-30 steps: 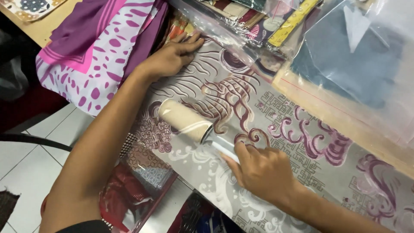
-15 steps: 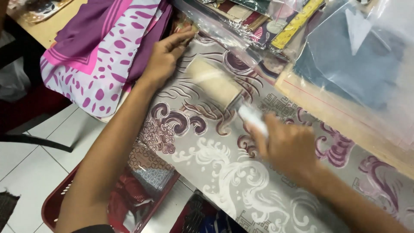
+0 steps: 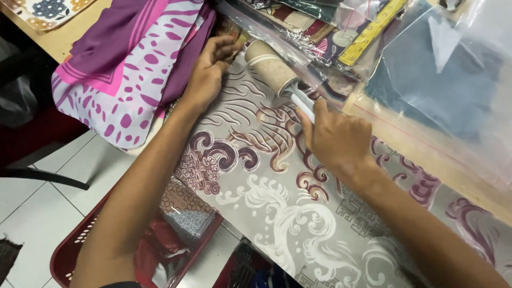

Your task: Using a lint roller to clean a strip of patterned fabric on the floor

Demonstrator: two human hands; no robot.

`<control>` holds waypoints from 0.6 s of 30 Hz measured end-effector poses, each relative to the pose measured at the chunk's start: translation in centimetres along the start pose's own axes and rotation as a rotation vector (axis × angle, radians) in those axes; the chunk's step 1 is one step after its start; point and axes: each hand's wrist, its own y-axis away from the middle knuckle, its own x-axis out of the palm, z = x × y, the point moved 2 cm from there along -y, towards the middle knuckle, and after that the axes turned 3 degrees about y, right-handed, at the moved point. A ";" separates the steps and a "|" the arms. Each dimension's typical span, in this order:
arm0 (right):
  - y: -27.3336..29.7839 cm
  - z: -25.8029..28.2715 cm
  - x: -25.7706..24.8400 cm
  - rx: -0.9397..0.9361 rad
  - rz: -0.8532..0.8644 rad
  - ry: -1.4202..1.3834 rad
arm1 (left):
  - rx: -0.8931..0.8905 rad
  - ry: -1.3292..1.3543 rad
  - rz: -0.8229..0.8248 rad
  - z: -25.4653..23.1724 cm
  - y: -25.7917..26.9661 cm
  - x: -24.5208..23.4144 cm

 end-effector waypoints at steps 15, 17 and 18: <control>3.9 4.4 -2.9 -0.117 -0.022 -0.084 | -0.179 0.184 0.158 -2.6 -0.6 0.4; 4.8 5.5 -3.3 -0.182 -0.071 -0.035 | -0.242 0.011 0.215 -4.8 -0.2 1.0; 5.2 6.2 -3.5 -0.244 -0.118 0.015 | -0.306 -0.162 0.274 -5.9 0.0 1.2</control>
